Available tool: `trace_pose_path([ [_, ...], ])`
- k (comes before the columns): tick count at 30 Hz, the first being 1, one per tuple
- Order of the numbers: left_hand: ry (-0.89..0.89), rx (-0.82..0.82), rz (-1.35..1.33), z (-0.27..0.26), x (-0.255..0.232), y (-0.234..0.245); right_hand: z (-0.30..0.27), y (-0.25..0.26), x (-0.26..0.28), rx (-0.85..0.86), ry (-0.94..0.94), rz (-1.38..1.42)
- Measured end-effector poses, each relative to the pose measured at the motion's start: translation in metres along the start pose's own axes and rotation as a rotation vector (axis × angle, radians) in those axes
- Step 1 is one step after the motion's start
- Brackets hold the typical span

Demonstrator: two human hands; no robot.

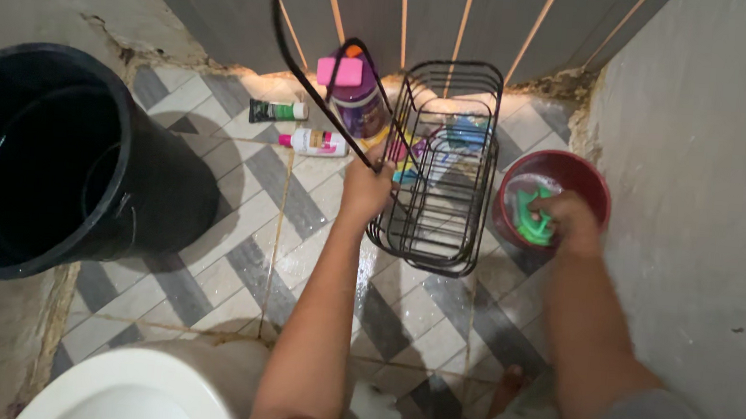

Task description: The person scrubs a metal wire organizer using a brush and soapy water in a bucket.

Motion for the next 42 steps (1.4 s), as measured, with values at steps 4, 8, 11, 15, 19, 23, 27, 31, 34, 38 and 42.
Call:
trace_pose_path([
  [4, -0.115, -0.013, 0.077, 0.003, 0.006, -0.004, 0.006, -0.031, -0.004, -0.382, 0.131, 0.565],
  [8, -0.049, 0.006, 0.023, -0.001, 0.005, -0.001, 0.008, -0.046, -0.005, -0.342, 0.039, 0.752],
  [11, -0.026, -0.025, 0.061, -0.011, -0.002, 0.004, 0.006, -0.050, -0.013, -0.220, -0.104, 0.880],
  [15, 0.107, -0.059, 0.081, -0.021, -0.011, 0.010, -0.001, -0.045, -0.013, -0.160, -0.080, 1.099],
  [19, 0.025, -0.116, 0.044, -0.018, -0.008, 0.008, -0.009, -0.036, -0.016, -0.251, -0.041, 0.960],
  [23, -0.040, -0.151, 0.076, -0.012, 0.006, 0.006, -0.009, -0.030, -0.010, -0.268, -0.074, 0.716],
  [27, -0.065, -0.192, 0.270, -0.011, 0.012, 0.011, -0.010, -0.023, 0.003, -0.092, -0.035, 0.717],
  [31, -0.113, -0.161, 0.218, -0.014, 0.011, 0.004, -0.012, 0.004, 0.030, 0.036, -0.069, 0.553],
  [34, -0.151, -0.175, 0.273, -0.013, 0.005, 0.001, -0.025, 0.038, 0.065, 0.126, -0.019, 0.394],
  [38, -0.191, -0.145, 0.272, -0.013, 0.004, -0.004, -0.075, 0.082, 0.114, 0.074, 0.101, 0.203],
  [42, -0.116, -0.056, 0.246, -0.004, 0.007, -0.004, -0.148, 0.113, 0.187, -0.105, 0.307, -0.049],
])
Point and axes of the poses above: each hand's wrist, its own z-axis towards the middle knuckle, its own y-axis out of the back of the hand, x = y × z, the point moved 4 cm from there along z, towards the middle knuckle, and after that the axes turned 7 degrees about y, right-handed, at the moved point
